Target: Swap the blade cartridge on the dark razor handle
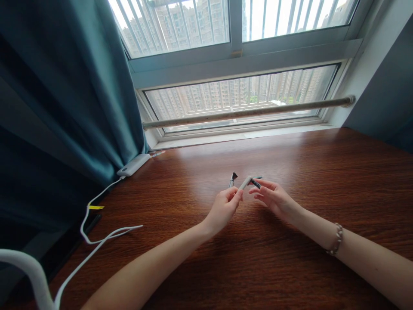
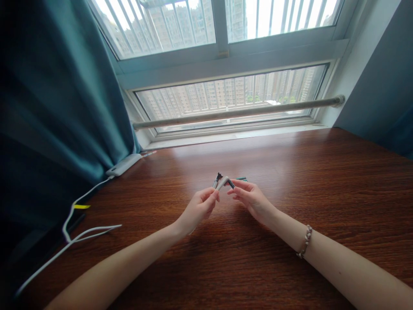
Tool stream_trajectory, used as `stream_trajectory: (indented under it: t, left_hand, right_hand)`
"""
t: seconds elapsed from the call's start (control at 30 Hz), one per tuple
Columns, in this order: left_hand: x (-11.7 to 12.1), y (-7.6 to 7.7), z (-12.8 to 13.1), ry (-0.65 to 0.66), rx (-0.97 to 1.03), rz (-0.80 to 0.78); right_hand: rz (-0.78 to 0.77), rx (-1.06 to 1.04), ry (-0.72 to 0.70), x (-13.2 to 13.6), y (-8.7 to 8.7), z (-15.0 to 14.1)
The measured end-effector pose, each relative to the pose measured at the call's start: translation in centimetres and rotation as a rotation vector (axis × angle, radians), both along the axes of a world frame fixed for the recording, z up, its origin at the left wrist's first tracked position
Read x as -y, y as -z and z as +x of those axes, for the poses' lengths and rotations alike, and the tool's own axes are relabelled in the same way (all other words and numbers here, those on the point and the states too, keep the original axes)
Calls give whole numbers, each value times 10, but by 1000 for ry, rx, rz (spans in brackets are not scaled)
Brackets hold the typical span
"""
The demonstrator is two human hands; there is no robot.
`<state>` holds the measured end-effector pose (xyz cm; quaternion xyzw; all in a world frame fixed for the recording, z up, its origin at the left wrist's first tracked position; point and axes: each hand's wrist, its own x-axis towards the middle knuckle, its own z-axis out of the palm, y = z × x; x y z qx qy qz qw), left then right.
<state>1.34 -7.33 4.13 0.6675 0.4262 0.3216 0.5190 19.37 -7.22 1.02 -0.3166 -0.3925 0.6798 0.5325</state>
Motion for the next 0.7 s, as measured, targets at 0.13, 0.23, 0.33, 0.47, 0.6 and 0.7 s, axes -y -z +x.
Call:
stream_trajectory:
  t: [0.13, 0.23, 0.33, 0.47, 0.6, 0.7]
  left_hand:
    - [1, 2, 0, 19, 0, 16]
    - [0, 1, 0, 9, -46, 37]
    - [-1, 1, -1, -8, -92, 68]
    - [-1, 1, -1, -25, -129, 102]
    - [1, 1, 0, -19, -145, 123]
    - [4, 0, 1, 24, -125, 112]
  right_hand:
    - [2, -21, 3, -1, 2, 1]
    - [-2, -18, 2, -1, 2, 2]
    - [-10, -12, -6, 0, 1, 1]
    - [-19, 0, -7, 0, 0, 1]
    - [-14, 5, -14, 0, -1, 1]
    - [17, 19, -23, 1, -1, 1]
